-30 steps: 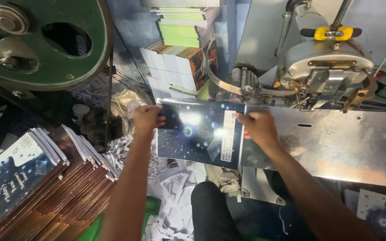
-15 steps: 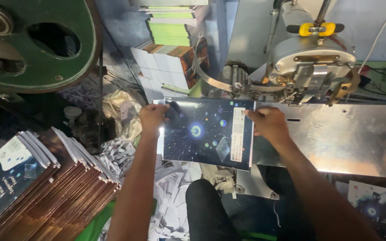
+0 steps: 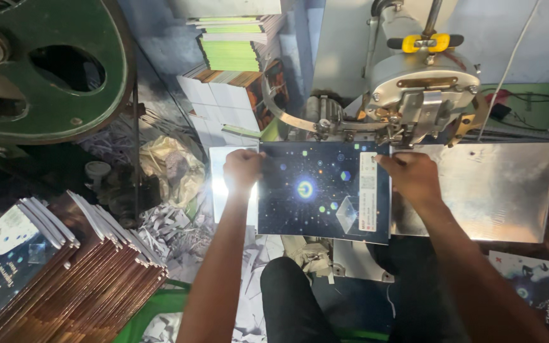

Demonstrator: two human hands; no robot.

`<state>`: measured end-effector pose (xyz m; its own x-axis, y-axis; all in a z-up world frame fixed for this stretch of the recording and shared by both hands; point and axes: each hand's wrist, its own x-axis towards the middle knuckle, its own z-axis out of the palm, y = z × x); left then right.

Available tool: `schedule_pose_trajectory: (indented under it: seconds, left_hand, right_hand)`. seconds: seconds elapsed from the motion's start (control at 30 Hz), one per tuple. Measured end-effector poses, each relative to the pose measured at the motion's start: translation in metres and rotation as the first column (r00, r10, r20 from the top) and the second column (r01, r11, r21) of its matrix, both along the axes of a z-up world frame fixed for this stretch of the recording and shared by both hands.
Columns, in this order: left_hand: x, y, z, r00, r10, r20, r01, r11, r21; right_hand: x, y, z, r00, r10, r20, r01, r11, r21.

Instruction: The person repeatedly picks up book covers, places them on a binding machine, and operates the machine to attach the cover to the book. The person then removes the finished book and places it on a stack.

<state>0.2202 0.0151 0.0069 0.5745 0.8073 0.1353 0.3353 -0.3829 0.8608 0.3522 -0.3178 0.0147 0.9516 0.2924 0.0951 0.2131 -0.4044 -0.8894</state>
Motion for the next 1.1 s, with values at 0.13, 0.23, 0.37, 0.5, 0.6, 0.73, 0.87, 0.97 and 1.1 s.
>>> schedule_pose_trajectory:
  seconds: [0.13,0.23,0.37,0.5,0.6,0.73,0.87,0.97,1.1]
  left_hand:
    - [0.012,-0.012,-0.006,0.997,0.014,-0.08,-0.007,0.996,0.088]
    - [0.018,-0.023,-0.01,0.998,0.024,-0.051,-0.015,0.988,0.153]
    - [0.023,-0.038,-0.008,0.999,-0.013,-0.035,0.017,0.994,0.109]
    - [0.026,-0.052,0.001,0.997,-0.068,-0.035,0.07,0.996,0.053]
    - [0.025,-0.059,0.005,0.995,-0.097,-0.035,0.098,0.995,0.004]
    - [0.025,-0.062,0.007,0.996,-0.093,-0.019,0.093,0.995,0.045]
    - [0.025,-0.063,0.008,0.995,-0.099,0.004,0.099,0.994,0.054]
    - [0.024,-0.064,0.007,0.995,-0.101,-0.002,0.101,0.995,-0.025]
    - [0.026,-0.065,0.005,0.999,-0.052,-0.015,0.053,0.998,0.028]
  right_hand:
    - [0.012,-0.017,-0.001,1.0,0.007,0.024,-0.006,0.999,-0.048]
    - [0.016,-0.027,-0.001,0.999,-0.028,0.025,0.03,0.997,-0.075]
    - [0.019,-0.038,0.005,0.994,-0.086,0.07,0.103,0.95,-0.293]
    - [0.014,-0.051,0.009,0.934,-0.044,0.355,0.216,0.861,-0.461]
    - [0.015,-0.057,0.005,0.873,-0.039,0.486,0.348,0.746,-0.567]
    - [0.027,-0.073,-0.008,0.644,0.214,0.734,0.296,0.815,-0.498]
    - [0.037,-0.082,-0.023,0.545,0.265,0.796,0.221,0.87,-0.441]
    - [0.041,-0.084,-0.026,0.603,0.269,0.751,0.204,0.858,-0.471]
    - [0.038,-0.083,-0.023,0.592,0.255,0.764,0.18,0.883,-0.434]
